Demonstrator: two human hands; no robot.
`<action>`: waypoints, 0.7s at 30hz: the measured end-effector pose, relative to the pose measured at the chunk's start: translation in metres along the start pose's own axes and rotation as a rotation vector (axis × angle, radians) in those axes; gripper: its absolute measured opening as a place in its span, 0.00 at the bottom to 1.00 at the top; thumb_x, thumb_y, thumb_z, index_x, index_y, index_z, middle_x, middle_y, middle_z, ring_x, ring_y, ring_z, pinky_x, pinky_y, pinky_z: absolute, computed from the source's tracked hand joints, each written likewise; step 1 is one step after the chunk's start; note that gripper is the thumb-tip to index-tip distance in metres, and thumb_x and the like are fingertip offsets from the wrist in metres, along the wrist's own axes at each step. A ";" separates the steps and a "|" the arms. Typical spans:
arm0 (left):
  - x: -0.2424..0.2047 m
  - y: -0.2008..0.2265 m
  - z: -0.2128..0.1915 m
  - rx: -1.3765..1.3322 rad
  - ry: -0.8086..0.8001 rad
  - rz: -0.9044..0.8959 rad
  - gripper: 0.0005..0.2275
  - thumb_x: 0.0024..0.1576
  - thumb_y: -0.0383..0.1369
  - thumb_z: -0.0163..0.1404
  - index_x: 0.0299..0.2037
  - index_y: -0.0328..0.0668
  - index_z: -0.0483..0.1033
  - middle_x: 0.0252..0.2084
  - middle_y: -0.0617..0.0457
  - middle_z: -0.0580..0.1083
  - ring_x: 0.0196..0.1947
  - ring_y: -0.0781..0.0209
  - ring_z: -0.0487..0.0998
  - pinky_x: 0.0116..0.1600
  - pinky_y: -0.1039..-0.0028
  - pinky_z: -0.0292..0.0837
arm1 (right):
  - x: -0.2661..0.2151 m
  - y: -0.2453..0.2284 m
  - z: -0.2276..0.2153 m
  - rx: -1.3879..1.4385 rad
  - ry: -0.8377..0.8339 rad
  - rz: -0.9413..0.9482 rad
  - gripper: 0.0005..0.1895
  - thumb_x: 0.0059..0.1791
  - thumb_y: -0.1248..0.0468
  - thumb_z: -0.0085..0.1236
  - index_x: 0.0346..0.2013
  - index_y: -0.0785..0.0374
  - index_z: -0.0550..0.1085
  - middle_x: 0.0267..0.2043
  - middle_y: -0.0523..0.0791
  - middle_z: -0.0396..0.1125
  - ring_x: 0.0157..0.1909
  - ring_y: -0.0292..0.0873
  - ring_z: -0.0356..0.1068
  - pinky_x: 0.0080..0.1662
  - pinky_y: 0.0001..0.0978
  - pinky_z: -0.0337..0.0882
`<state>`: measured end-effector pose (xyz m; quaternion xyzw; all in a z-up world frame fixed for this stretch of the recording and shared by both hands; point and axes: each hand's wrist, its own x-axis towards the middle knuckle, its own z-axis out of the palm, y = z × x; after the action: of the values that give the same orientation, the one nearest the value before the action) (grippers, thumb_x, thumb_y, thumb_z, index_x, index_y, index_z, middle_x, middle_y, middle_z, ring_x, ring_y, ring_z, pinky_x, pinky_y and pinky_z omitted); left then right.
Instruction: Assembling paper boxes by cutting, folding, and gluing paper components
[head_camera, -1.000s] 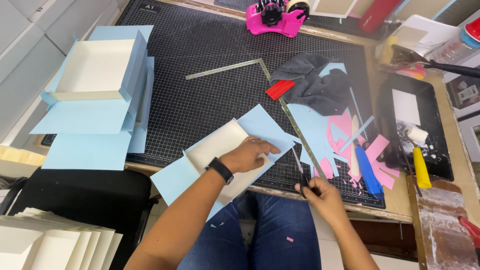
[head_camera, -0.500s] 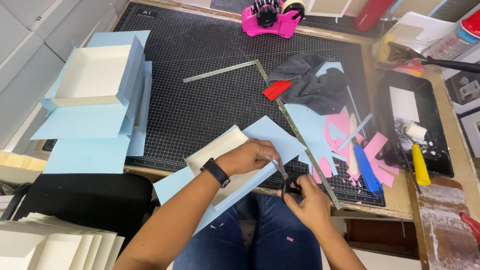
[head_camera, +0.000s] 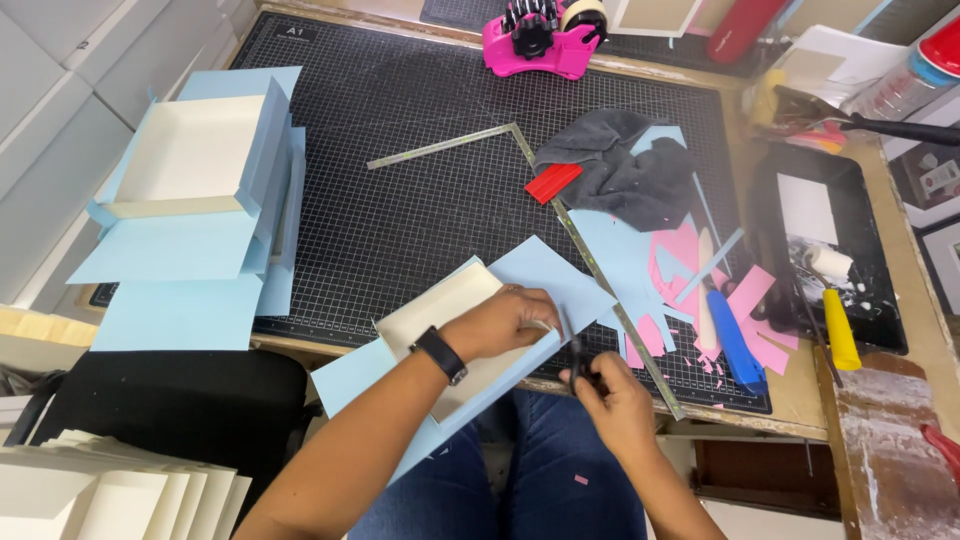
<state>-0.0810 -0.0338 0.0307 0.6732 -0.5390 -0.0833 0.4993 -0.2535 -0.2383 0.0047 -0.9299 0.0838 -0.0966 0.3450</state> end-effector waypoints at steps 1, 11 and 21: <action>-0.003 -0.012 0.013 0.002 0.002 0.000 0.14 0.53 0.21 0.55 0.44 0.55 0.81 0.41 0.58 0.76 0.41 0.58 0.80 0.52 0.69 0.72 | 0.004 0.002 -0.004 0.000 -0.001 -0.003 0.12 0.47 0.55 0.62 0.32 0.54 0.66 0.31 0.37 0.63 0.28 0.39 0.63 0.34 0.35 0.61; -0.007 0.014 -0.004 0.263 0.053 -0.175 0.20 0.53 0.20 0.56 0.56 0.48 0.76 0.55 0.48 0.76 0.62 0.41 0.72 0.73 0.52 0.58 | 0.050 0.022 -0.020 0.316 0.117 0.060 0.10 0.41 0.69 0.71 0.27 0.64 0.74 0.19 0.46 0.64 0.20 0.37 0.66 0.24 0.27 0.68; -0.028 -0.035 -0.078 -0.078 0.216 -0.559 0.35 0.55 0.24 0.55 0.74 0.50 0.54 0.51 0.52 0.81 0.57 0.52 0.79 0.70 0.58 0.64 | 0.094 -0.070 -0.009 -0.069 -0.355 0.015 0.14 0.42 0.58 0.68 0.29 0.65 0.73 0.29 0.53 0.70 0.35 0.58 0.74 0.38 0.46 0.69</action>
<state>-0.0191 0.0310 0.0297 0.7808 -0.2730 -0.1659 0.5370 -0.1583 -0.2125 0.0692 -0.9429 0.0316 0.0744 0.3232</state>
